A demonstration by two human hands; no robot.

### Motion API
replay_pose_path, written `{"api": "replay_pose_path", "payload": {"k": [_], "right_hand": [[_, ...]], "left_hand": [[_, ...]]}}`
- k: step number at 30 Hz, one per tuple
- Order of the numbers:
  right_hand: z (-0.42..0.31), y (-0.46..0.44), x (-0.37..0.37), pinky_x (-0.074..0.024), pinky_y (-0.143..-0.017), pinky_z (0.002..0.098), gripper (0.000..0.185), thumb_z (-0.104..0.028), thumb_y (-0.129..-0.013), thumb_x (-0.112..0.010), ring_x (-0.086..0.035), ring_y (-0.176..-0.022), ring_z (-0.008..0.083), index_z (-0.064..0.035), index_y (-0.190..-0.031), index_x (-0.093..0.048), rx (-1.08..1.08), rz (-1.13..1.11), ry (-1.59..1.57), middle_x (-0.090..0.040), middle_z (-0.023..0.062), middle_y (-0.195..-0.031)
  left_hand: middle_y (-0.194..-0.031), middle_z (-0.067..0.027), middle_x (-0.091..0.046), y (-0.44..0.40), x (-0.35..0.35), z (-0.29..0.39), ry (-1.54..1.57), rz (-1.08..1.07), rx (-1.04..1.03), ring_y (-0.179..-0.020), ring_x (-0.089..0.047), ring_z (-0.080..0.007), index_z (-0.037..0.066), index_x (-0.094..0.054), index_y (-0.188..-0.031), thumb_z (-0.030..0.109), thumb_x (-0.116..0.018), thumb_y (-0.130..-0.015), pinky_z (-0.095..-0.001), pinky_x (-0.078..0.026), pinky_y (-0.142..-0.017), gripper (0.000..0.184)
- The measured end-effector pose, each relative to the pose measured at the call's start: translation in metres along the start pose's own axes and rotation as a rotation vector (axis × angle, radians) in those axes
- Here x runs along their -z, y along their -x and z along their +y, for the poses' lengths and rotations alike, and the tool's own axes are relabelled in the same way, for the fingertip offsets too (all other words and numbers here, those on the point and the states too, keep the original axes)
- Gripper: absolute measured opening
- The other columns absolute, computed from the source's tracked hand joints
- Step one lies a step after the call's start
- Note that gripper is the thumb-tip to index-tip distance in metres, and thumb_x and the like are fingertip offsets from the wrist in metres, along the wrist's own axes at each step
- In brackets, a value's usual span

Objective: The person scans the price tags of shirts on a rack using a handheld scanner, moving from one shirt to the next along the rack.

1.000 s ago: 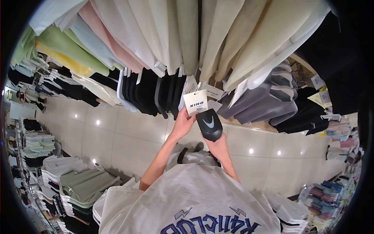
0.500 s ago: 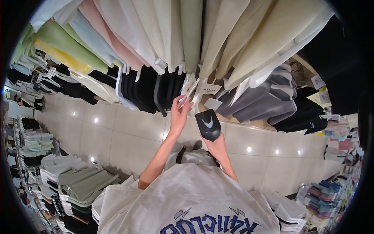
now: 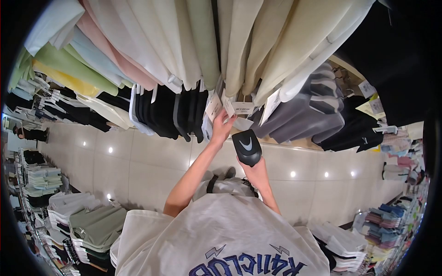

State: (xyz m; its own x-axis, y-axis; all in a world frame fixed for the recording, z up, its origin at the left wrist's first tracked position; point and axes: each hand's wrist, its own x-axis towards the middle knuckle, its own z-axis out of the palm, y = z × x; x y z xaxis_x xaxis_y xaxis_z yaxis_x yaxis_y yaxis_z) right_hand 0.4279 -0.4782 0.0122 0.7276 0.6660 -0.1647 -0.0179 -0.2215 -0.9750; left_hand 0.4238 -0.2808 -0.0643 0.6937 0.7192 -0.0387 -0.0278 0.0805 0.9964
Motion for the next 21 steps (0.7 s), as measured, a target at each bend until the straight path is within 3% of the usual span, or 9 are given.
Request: {"api": "replay_pose_path", "payload": {"k": [5,8,12,21], "right_hand": [[0.002,0.0,0.006,-0.0502,-0.077,0.0294,0.024,-0.009,-0.084,-0.072,-0.059,-0.081,0.011,0.0053,-0.101,-0.064,0.008,0.018,-0.009,-0.071,0.008,-0.087],[0.006,0.002,0.007,-0.0504,-0.077,0.0297,0.024,-0.009,-0.084,-0.072,-0.06,-0.081,0.0111,0.0054,-0.102,-0.064,0.007,0.03,-0.012,-0.071,0.0083,-0.087],[0.003,0.003,0.008,-0.0511,-0.077,0.0304,0.024,-0.009,-0.084,-0.072,-0.062,-0.081,0.0121,0.006,-0.101,-0.065,0.019,0.033,0.015,-0.072,0.0104,-0.088],[0.001,0.009,0.004,-0.0522,-0.075,0.0313,0.024,-0.01,-0.083,-0.073,-0.065,-0.08,0.0137,0.0063,-0.1,-0.066,0.02,0.017,0.049,-0.072,0.0124,-0.087]], "left_hand": [[-0.105,-0.0032,-0.07,0.005,-0.005,-0.016,0.262,-0.045,0.146,-0.102,-0.061,-0.011,-0.001,-0.066,-0.113,0.02,-0.071,-0.093,-0.0282,-0.045,-0.094,0.029],[-0.099,-0.0022,-0.069,0.015,-0.005,-0.006,0.096,-0.012,0.238,-0.093,-0.061,-0.01,0.0,-0.066,-0.11,0.02,-0.07,-0.094,-0.0282,-0.046,-0.088,0.026],[-0.095,-0.0019,-0.069,0.037,0.0,-0.002,0.116,-0.014,0.24,-0.09,-0.061,-0.0088,0.0,-0.068,-0.106,0.02,-0.07,-0.094,-0.0259,-0.047,-0.084,0.023],[-0.092,-0.002,-0.069,0.077,0.016,0.017,0.097,0.12,0.132,-0.081,-0.061,-0.0082,-0.002,-0.069,-0.105,0.02,-0.068,-0.096,-0.0259,-0.051,-0.076,0.024]]}}
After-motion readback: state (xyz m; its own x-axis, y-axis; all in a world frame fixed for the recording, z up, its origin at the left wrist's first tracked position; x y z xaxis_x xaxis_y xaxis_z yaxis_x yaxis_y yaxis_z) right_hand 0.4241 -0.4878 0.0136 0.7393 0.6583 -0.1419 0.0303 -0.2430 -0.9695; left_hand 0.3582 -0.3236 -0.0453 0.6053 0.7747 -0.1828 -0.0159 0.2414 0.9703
